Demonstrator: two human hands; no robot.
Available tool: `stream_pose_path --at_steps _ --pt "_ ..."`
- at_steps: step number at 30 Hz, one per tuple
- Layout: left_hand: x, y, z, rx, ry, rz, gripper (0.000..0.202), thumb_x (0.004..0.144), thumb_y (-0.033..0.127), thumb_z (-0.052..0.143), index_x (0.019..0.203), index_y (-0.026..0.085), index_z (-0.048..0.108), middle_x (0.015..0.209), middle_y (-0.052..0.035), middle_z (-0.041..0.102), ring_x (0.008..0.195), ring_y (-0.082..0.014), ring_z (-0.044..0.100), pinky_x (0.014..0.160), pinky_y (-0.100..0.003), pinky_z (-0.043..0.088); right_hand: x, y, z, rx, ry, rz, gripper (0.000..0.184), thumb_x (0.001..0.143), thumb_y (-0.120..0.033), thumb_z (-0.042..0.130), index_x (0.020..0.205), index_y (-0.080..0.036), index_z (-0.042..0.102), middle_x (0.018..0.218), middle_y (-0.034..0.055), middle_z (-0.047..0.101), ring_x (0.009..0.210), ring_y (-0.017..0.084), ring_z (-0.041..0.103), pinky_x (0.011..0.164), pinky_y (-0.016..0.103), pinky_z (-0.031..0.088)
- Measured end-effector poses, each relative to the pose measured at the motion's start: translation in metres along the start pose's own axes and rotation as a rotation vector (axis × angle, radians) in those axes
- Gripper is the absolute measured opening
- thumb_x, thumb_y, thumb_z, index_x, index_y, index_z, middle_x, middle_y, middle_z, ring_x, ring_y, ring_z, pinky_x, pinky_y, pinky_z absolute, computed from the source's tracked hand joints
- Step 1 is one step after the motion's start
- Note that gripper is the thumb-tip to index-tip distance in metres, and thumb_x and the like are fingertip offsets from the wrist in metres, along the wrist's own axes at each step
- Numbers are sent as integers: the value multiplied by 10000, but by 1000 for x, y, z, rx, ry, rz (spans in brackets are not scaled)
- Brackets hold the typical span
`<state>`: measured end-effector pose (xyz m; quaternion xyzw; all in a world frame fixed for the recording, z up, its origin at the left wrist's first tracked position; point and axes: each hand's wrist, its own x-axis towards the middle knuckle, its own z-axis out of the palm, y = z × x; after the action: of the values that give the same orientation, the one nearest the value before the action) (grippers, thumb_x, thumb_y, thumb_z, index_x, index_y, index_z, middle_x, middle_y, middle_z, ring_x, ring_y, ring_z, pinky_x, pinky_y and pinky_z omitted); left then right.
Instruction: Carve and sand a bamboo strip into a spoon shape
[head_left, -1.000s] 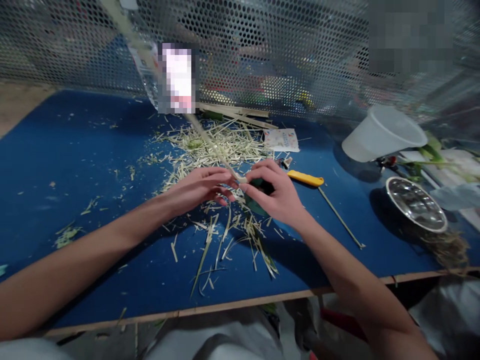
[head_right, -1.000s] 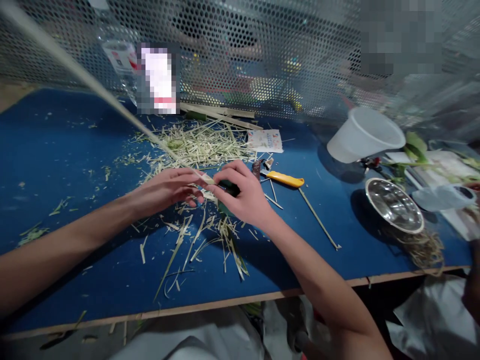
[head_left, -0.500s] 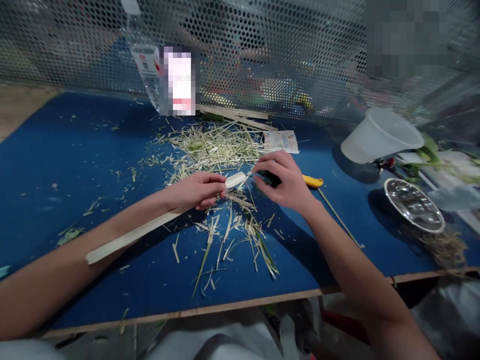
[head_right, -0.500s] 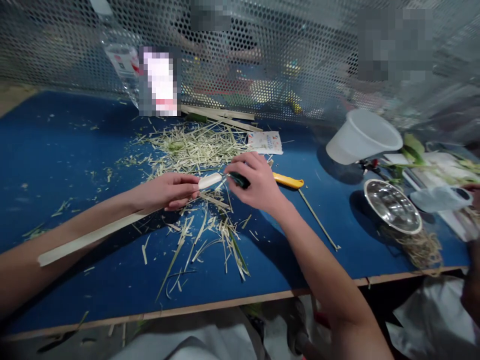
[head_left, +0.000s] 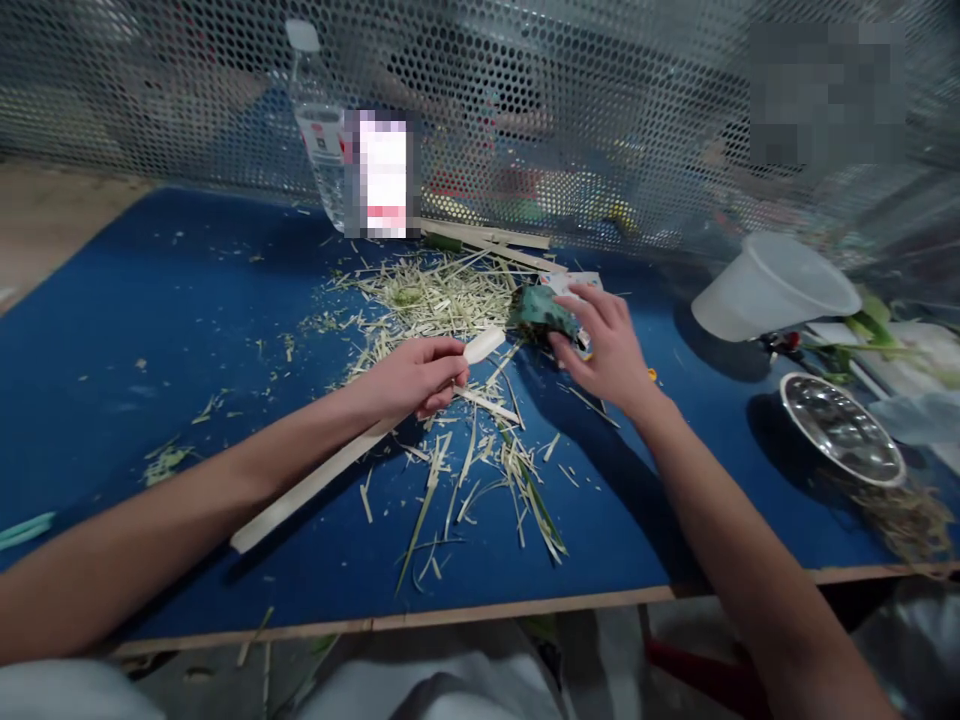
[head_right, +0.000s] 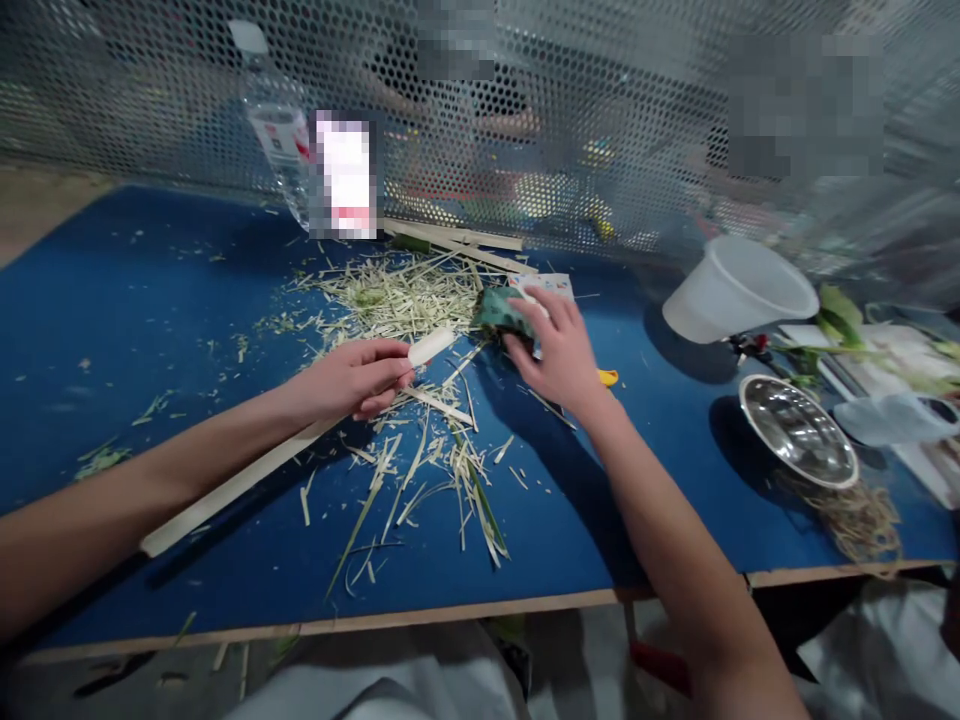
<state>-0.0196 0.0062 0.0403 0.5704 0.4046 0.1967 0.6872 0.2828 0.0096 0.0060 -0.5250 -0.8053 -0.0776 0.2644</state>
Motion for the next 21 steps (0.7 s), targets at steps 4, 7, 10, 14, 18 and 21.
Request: stream_pose_path --at_steps 4,7,10,14,18,21 --pt "-2 3 10 -123 106 76 140 938 167 489 801 194 481 727 15 543 411 -30 403 379 -202 306 -38 43 -20 -23 -213 264 443 875 -458 571 1209 -173 636 1086 155 686 1060 340 601 947 523 476" --pt "-5 8 18 -170 109 89 122 947 158 473 832 193 458 763 19 541 402 -10 373 374 -189 255 -48 56 -23 -16 -429 279 468 850 -551 581 1119 -176 657 1005 147 689 968 325 603 845 468 491" --pt "-9 12 24 -180 84 98 54 974 203 485 921 196 489 714 47 492 387 -3 333 374 -177 221 -47 54 -22 -1 -469 297 386 890 -544 518 1017 -202 646 880 109 674 794 259 593 704 385 464" --pt "-12 15 28 -194 61 113 45 986 222 487 999 197 522 691 59 464 392 -5 325 378 -166 227 -46 56 -26 44 -394 394 424 910 -593 476 973 -198 614 868 114 679 722 228 594 645 358 450" --pt "-14 18 29 -197 81 88 102 988 224 459 986 178 550 713 43 483 390 -12 349 374 -179 247 -45 49 -30 87 -135 563 538 930 -635 453 1182 -167 536 819 84 660 649 207 587 618 360 460" --pt "-15 20 29 -188 75 54 142 979 212 442 977 153 571 723 26 502 392 -20 371 372 -192 261 -36 14 -30 153 120 491 493 972 -569 436 1296 -199 477 901 76 655 684 191 589 653 358 476"
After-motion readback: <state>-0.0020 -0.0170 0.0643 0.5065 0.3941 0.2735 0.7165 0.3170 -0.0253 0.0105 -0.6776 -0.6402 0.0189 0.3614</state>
